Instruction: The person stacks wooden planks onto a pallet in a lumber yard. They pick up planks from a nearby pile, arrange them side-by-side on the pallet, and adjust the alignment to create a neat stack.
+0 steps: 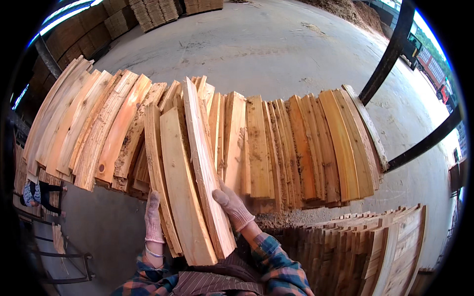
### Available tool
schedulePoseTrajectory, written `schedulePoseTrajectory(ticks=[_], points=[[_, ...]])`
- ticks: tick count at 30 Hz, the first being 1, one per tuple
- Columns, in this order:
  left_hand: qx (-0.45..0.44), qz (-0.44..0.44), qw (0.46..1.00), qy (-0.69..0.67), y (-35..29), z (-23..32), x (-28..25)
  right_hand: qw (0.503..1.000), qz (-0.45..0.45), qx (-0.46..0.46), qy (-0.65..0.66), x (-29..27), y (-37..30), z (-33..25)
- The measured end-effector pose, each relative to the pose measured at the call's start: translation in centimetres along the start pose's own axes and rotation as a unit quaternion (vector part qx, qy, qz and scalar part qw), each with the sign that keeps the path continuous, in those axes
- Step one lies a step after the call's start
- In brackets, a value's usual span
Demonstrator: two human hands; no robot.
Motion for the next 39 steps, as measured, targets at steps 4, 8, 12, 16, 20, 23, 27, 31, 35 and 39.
schedulePoseTrajectory(ticks=[4,8,12,16,20,23,27,31,35,39], points=[[-0.008,-0.036,0.99,-0.133,-4.7,-0.8,-1.1,0.999,0.014,-0.026,-0.022,2.2,-5.8,1.4],[0.012,-0.104,0.993,-0.052,-12.2,0.9,1.8,0.998,0.05,-0.037,0.014,4.9,-11.9,0.8],[0.008,-0.185,0.981,-0.05,-14.8,2.4,5.9,0.991,0.082,-0.102,-0.024,5.7,-17.1,-3.0],[0.056,-0.345,0.931,-0.105,-15.7,4.2,12.7,0.969,0.142,-0.2,-0.015,5.2,-23.9,-8.8],[-0.027,-0.437,0.896,-0.068,-18.1,4.4,23.1,0.908,0.304,-0.272,-0.097,3.4,-33.7,-13.7],[-0.067,-0.561,0.819,-0.097,-22.3,3.2,32.1,0.827,0.447,-0.293,-0.173,2.7,-43.3,-16.3],[-0.13,-0.705,0.688,-0.109,-29.7,-0.3,42.5,0.71,0.629,-0.23,-0.219,2.4,-55.1,-18.4],[-0.109,-0.792,0.588,0.122,-34.9,-5.9,54.2,0.582,0.769,0.023,-0.265,0.4,-64.4,-19.4],[0.111,-0.787,0.546,0.264,-37.1,-12.0,60.6,0.506,0.777,0.285,-0.245,-4.6,-68.0,-18.6],[0.151,-0.785,0.469,0.376,-36.1,-13.0,62.3,0.524,0.8,0.183,-0.228,-6.9,-70.3,-15.7]])
Point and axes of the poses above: each hand's wrist, its own y-axis towards the middle knuckle, its own x-axis out of the palm, z = x × y, the point moved 4 cm from there along y, towards the middle knuckle, and after that the axes turned 5 degrees about -z, right-handed, at the moved point
